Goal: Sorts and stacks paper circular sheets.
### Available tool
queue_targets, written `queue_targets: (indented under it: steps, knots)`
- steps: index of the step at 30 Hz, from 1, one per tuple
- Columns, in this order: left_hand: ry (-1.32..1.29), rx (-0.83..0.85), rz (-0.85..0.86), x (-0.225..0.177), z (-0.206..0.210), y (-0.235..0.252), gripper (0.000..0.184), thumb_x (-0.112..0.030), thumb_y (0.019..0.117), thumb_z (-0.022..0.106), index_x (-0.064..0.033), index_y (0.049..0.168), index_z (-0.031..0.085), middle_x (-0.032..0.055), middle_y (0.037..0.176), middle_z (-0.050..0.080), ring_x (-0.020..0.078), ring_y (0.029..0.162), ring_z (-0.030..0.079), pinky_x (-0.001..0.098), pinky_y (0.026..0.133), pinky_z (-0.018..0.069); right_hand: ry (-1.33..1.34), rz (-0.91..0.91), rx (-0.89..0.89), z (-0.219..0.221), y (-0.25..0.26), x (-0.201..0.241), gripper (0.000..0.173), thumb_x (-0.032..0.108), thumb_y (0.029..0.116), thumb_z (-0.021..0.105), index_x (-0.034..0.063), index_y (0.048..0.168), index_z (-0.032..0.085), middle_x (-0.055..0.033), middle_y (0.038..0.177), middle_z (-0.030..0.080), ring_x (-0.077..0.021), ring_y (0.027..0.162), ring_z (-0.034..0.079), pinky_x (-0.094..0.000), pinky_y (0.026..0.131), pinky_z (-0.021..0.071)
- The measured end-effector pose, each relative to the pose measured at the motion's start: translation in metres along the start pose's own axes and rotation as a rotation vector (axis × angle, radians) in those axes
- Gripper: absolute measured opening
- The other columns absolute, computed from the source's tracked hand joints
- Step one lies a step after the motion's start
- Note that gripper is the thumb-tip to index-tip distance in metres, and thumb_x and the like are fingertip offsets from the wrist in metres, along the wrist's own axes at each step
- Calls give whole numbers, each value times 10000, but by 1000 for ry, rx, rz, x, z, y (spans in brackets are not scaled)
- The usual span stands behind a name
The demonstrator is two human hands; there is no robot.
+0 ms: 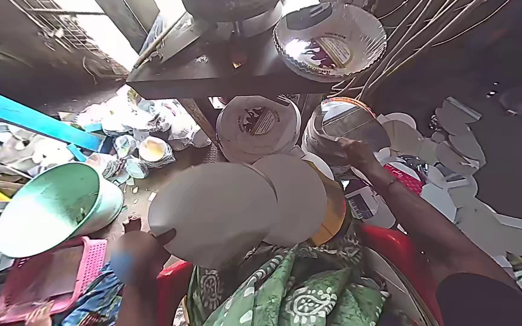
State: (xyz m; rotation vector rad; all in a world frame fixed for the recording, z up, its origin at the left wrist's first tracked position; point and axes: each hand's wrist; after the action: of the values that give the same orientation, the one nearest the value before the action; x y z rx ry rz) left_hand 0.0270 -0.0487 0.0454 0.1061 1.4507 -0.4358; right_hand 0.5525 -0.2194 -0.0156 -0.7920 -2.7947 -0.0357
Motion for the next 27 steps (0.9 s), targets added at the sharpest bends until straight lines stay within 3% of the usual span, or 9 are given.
queue_targets:
  steps: [3, 7, 9, 12, 14, 17, 20, 23, 27]
  knots:
    - [-168, 29, 135, 4, -8, 14, 182, -218, 756, 756, -270, 928, 725, -91, 868, 760, 3, 793, 712, 217, 726, 603, -74, 43, -141, -52, -20, 8, 235, -62, 890, 668, -93, 1123, 679, -345, 1067, 676, -570, 940, 662, -735, 744, 490]
    - [-269, -91, 233, 4, -7, 16, 171, -134, 891, 556, -222, 985, 667, -80, 893, 760, 25, 853, 720, 240, 775, 605, -97, -107, -502, -106, -67, 35, 277, -18, 1000, 493, -68, 1219, 655, -326, 1082, 697, -554, 887, 693, -695, 658, 511]
    - [-265, -153, 266, 2, -4, 16, 277, -89, 982, 334, -187, 1055, 583, -92, 910, 749, 22, 889, 714, 247, 818, 602, -28, -264, -597, -117, -105, 65, 277, 17, 988, 505, -53, 1172, 701, -284, 1026, 729, -473, 842, 723, -614, 667, 554]
    - [-267, -247, 317, 3, -4, 21, 409, -81, 1029, 197, -147, 1065, 599, -85, 919, 747, 29, 903, 710, 259, 849, 592, 110, -585, -430, -101, -158, 115, 241, 121, 1034, 520, 37, 1089, 739, -139, 1066, 768, -275, 964, 751, -420, 811, 610]
    - [-280, -250, 310, 4, -6, 24, 393, -84, 1023, 209, -145, 1074, 594, -81, 934, 743, 36, 916, 708, 270, 858, 588, 194, -796, -89, -83, -168, 130, 216, 136, 1005, 540, 106, 1113, 725, -89, 1138, 759, -245, 1019, 746, -407, 805, 606]
    - [-241, -287, 239, -1, 2, 21, 357, -43, 1014, 234, -135, 1067, 575, -96, 879, 736, 14, 846, 710, 237, 790, 601, 446, -510, 432, -74, -127, 117, 281, 151, 1025, 586, 50, 1254, 712, -162, 1241, 712, -344, 1130, 691, -563, 972, 528]
    - [-154, -269, 110, -3, 5, 14, 285, -21, 992, 292, -137, 1075, 538, -102, 832, 724, 12, 773, 709, 223, 713, 611, 153, -149, 190, -54, -52, 70, 425, 224, 1021, 619, 16, 1390, 589, -256, 1365, 610, -437, 1255, 596, -637, 1016, 458]
    - [-58, -168, 29, -4, 6, 10, 268, -18, 926, 364, -148, 1045, 566, -103, 810, 734, 6, 730, 708, 214, 678, 610, 11, 13, 116, -9, -8, 14, 886, 315, 881, 786, -2, 1575, 334, -304, 1615, 295, -495, 1473, 322, -715, 1085, 317]
    - [-3, -49, -28, -7, 9, 8, 267, -44, 824, 467, -194, 981, 624, -106, 795, 745, -4, 713, 707, 204, 663, 605, 7, 116, 323, 19, -1, -5, 707, 162, 981, 638, 0, 1586, 309, -316, 1615, 283, -506, 1480, 305, -673, 1099, 342]
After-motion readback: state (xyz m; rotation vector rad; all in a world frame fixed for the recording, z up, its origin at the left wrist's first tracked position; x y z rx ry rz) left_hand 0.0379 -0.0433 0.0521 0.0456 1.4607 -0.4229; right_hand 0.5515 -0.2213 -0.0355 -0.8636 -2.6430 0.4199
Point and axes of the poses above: each hand's wrist, its own y-axis towards the middle knuckle, its own z-axis out of the palm, x = y × z
